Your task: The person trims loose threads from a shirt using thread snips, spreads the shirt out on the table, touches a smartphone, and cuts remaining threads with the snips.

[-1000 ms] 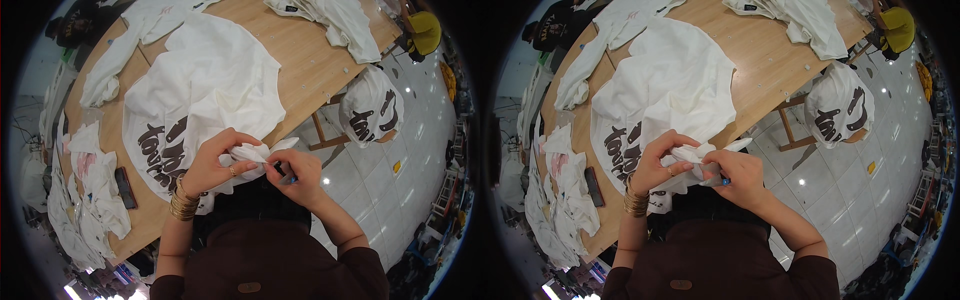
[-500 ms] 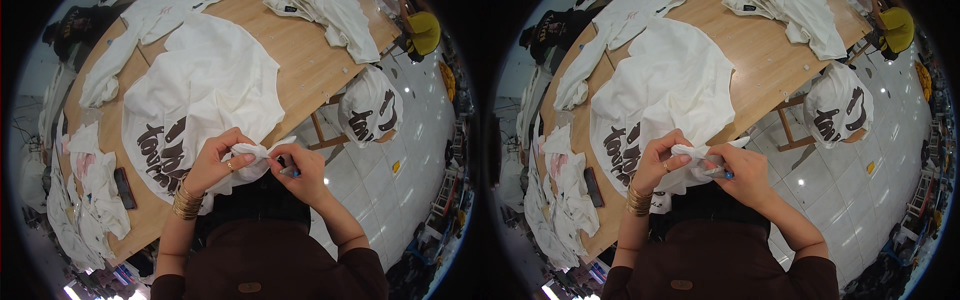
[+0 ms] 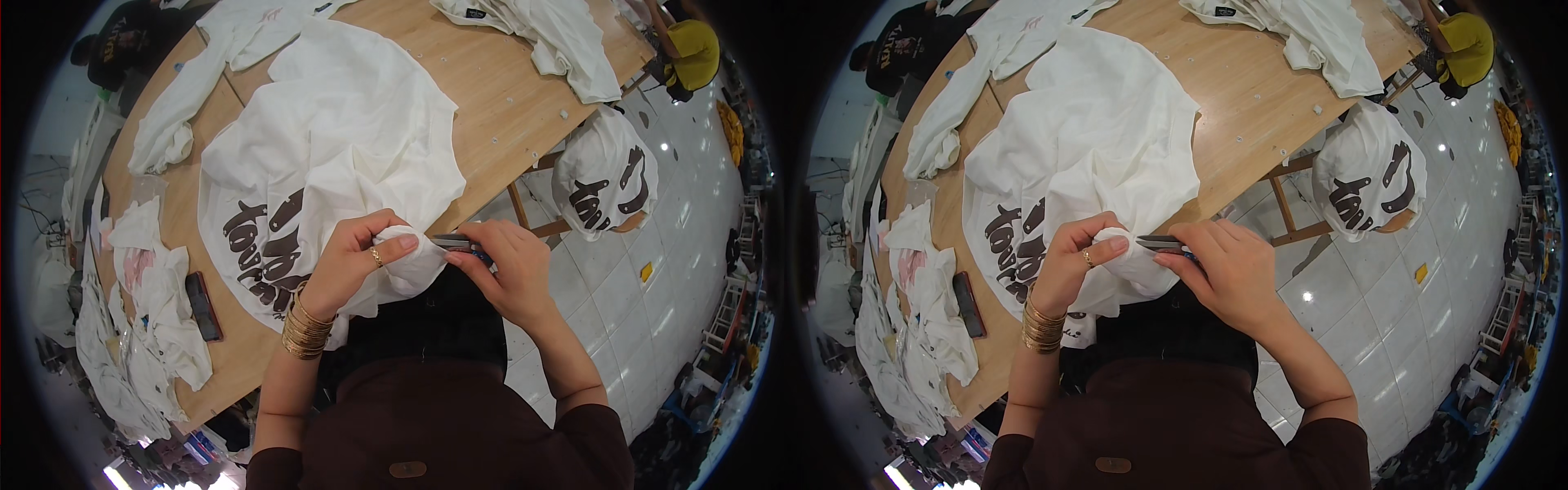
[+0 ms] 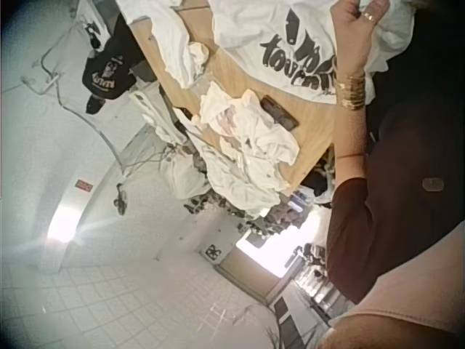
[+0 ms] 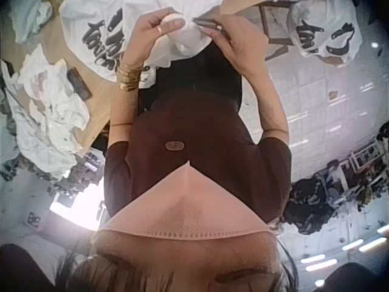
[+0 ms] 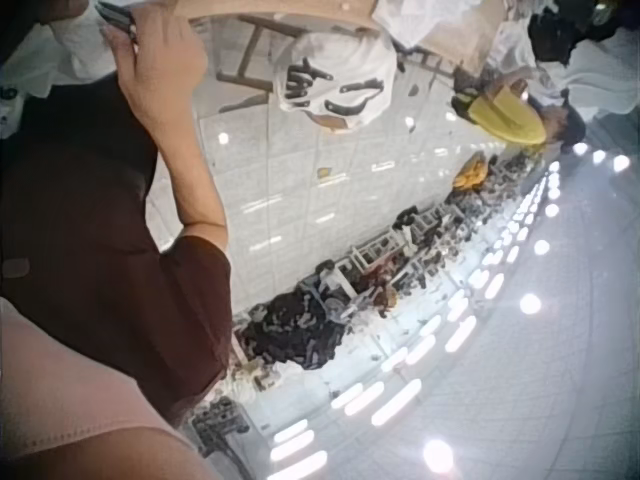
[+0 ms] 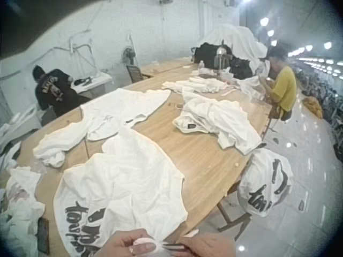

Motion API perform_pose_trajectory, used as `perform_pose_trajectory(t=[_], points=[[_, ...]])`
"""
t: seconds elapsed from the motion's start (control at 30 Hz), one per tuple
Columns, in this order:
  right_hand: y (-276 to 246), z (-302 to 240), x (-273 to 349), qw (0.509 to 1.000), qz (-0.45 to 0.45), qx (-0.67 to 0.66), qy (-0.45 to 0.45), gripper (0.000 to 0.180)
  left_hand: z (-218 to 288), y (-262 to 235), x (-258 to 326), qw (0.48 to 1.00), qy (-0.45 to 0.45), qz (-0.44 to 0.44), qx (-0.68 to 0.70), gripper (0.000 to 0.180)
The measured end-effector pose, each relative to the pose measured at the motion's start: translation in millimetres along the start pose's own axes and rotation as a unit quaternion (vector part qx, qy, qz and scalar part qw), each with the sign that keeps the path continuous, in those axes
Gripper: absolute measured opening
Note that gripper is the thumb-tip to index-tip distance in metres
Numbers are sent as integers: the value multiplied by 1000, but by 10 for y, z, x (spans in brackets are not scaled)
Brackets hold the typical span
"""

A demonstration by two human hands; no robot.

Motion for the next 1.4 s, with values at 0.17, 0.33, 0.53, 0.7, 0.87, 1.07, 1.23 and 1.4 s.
perform_pose_trajectory(t=[0.17,0.33,0.53,0.7,0.87,1.07,1.23,1.4], points=[[15,-45,7,998,6,53,-40,23,-14,-7,-7,1000,-3,14,12,16],[16,-45,7,997,5,58,-43,23,-11,-5,-7,1000,-12,10,19,16],[6,-53,11,996,-11,80,-35,21,-14,-7,-11,1000,-11,3,22,16],[12,-50,15,995,-18,94,-27,20,-20,6,-20,999,-11,0,36,16],[0,-56,19,994,-8,102,-29,19,-35,9,-22,998,-7,1,55,14],[-12,-71,14,994,-6,104,-34,19,-42,15,-25,998,-3,-3,65,13],[8,-63,21,995,-1,99,-30,19,-66,4,-22,997,-3,-8,74,13],[32,-55,23,998,39,50,-24,22,-76,3,-27,996,-6,-2,94,13]])
Point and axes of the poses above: each hand's wrist, its own x-axis away from the middle knuckle, its own y-axis out of the palm, z = x × y, the point moved 6 cm from there along -x, towards the middle knuckle, and after that the axes turned 5 degrees about -z, right-handed, at the moved point
